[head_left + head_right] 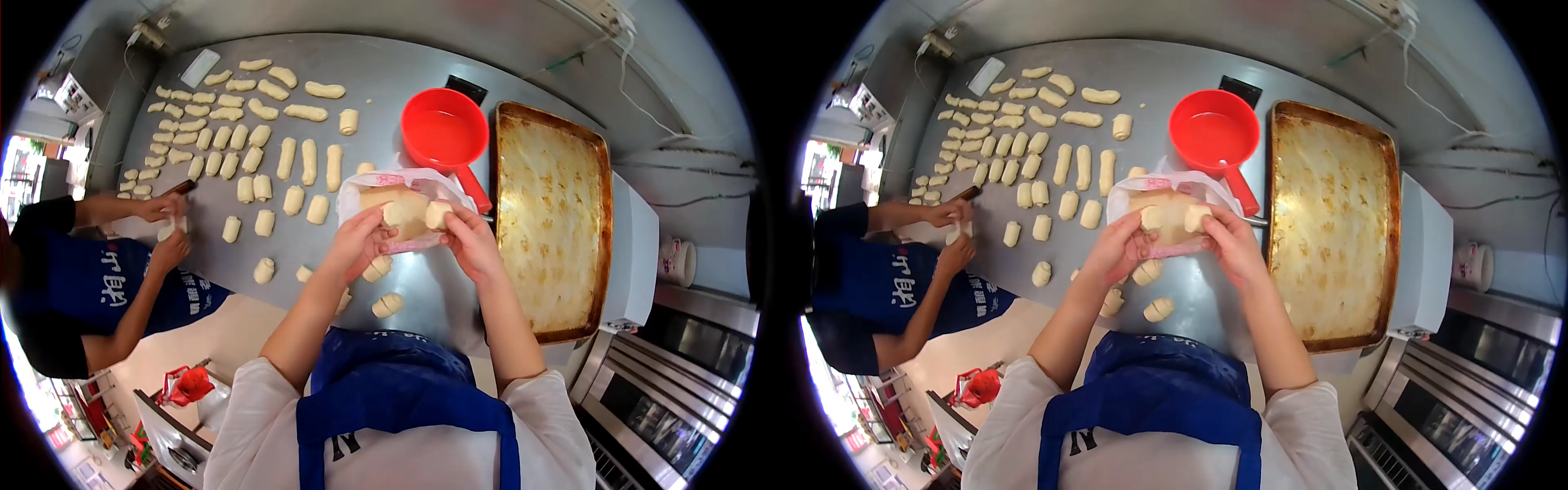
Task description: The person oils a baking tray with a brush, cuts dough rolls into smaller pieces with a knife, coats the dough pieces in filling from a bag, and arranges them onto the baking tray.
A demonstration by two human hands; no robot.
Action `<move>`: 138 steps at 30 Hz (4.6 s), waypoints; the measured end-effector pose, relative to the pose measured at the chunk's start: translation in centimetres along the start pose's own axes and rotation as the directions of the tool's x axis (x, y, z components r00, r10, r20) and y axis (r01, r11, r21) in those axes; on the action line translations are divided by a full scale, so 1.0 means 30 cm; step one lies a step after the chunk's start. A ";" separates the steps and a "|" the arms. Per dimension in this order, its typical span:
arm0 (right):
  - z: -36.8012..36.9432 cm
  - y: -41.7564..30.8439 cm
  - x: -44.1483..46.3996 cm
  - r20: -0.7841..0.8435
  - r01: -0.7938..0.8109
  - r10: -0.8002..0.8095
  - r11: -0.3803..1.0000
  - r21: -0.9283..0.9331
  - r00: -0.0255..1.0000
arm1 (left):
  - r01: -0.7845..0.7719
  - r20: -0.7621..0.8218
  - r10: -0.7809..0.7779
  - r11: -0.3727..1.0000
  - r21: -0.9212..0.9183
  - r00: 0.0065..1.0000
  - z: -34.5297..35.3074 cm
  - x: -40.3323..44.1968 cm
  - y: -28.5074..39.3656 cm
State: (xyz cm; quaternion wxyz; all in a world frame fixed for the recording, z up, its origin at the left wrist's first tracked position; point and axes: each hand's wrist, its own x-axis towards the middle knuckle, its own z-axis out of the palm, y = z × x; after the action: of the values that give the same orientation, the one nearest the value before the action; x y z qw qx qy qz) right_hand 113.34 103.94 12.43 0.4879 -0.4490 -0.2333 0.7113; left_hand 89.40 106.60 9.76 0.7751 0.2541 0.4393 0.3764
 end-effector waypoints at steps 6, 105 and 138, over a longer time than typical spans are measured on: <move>-0.283 -0.012 -0.344 -0.018 -0.019 0.032 0.874 0.486 0.999 | 0.310 0.248 -0.306 0.951 0.024 0.919 0.299 -0.095 -0.110; 0.034 -0.290 0.426 0.258 0.401 -0.610 0.110 -0.909 0.750 | -0.048 -0.284 -0.160 0.792 -0.608 0.945 0.088 -0.093 0.009; 0.208 -0.157 0.063 0.521 0.564 -0.347 0.026 -0.826 0.780 | 0.119 0.059 -0.103 0.898 -0.423 0.993 0.116 -0.062 -0.004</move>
State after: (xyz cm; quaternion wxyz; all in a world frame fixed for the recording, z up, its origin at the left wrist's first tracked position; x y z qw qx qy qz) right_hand 109.99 108.27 18.34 0.2760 -0.4848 -0.7932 0.2441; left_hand 91.86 104.81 12.26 0.8395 0.0602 0.3468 0.4139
